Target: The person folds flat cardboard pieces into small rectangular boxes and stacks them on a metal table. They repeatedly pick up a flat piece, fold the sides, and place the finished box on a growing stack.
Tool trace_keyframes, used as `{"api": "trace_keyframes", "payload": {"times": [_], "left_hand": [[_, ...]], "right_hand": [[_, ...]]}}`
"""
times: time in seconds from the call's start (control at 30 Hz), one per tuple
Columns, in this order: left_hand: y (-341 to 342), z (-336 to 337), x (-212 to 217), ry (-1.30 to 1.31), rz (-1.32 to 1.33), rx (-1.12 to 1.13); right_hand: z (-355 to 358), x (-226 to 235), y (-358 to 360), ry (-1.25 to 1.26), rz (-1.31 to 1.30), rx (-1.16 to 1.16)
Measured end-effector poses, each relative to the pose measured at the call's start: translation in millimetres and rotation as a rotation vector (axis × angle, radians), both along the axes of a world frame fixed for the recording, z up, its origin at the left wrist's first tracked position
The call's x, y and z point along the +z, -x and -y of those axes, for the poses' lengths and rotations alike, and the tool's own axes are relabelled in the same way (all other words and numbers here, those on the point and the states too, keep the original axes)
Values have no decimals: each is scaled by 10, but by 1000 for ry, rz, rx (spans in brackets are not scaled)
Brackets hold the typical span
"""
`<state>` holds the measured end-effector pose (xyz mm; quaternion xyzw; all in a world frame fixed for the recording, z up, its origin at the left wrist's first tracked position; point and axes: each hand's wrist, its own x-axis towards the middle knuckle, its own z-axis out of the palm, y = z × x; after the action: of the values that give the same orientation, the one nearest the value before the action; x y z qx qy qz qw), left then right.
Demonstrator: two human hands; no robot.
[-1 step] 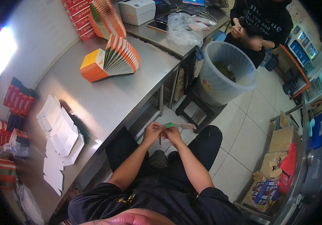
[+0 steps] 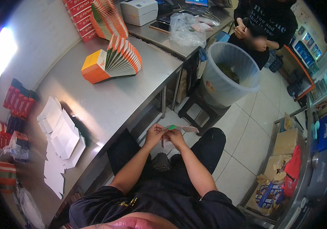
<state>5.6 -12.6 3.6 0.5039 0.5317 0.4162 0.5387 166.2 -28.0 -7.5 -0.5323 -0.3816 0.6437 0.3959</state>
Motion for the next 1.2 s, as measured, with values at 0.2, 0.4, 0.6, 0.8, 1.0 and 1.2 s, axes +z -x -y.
{"api": "trace_keyframes", "payload": {"times": [0.2, 0.4, 0.6, 0.8, 1.0, 1.2], "left_hand": [[56, 53, 60, 133, -37, -14], [198, -103, 134, 103, -519, -18], [331, -150, -166, 180, -750, -150], [258, -93, 166, -15, -611, 170], [120, -159, 381, -251, -190, 152], [50, -183, 53, 66, 268, 199]], "right_hand": [[90, 292, 118, -207, 492, -13], [-106, 358, 18, -474, 606, -433], [-201, 593, -78, -686, 668, -537], [-85, 586, -7, -608, 698, -362], [-14, 680, 102, -573, 705, -168], [58, 691, 285, -612, 528, -5]]}}
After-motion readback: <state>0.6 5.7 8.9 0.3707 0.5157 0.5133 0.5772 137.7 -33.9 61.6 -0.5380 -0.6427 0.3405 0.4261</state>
